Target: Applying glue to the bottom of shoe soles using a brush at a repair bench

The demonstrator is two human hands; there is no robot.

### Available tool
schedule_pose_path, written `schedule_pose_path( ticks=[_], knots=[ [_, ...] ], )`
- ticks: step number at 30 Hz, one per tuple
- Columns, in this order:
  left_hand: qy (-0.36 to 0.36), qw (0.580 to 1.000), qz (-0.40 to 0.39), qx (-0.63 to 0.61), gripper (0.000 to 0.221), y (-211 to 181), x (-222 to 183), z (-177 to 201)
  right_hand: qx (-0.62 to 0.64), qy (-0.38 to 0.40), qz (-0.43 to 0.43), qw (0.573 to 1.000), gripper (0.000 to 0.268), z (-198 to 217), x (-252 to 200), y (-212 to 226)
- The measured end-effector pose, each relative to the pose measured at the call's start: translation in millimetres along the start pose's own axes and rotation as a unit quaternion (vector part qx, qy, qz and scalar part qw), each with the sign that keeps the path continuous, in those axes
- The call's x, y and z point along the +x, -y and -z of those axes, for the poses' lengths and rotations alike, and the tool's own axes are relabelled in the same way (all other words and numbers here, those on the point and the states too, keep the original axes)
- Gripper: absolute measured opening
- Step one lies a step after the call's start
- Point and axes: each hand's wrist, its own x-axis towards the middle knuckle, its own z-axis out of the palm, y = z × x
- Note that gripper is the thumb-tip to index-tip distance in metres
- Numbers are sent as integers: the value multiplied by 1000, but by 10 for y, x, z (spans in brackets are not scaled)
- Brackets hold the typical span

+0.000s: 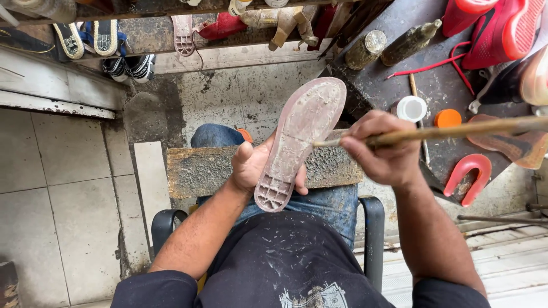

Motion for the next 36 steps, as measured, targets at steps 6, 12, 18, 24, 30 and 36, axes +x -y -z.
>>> schedule_pose_path(
  ticks=[6,12,18,24,30,36],
  knots=[
    [-16,999,-20,-38,113,26,-68,2,6,-46,-14,999,26,106,-85,-73],
    [-62,997,38,-41,103,-111,-124,-125,-85,-175,-58,979,26,283,-152,-165],
    [-71,995,63,-18,109,-119,-113,-112,18,44,2,999,13,-131,-191,54],
    [-43,997,65,-11,112,-155,-132,-184,37,-86,-22,995,30,17,-141,66],
    [-23,996,84,-21,108,-156,-205,-151,-124,-159,-19,979,20,401,-30,-132],
    [-34,996,74,-23,116,-236,-206,-275,-43,12,-85,995,20,470,-48,49]
  ],
)
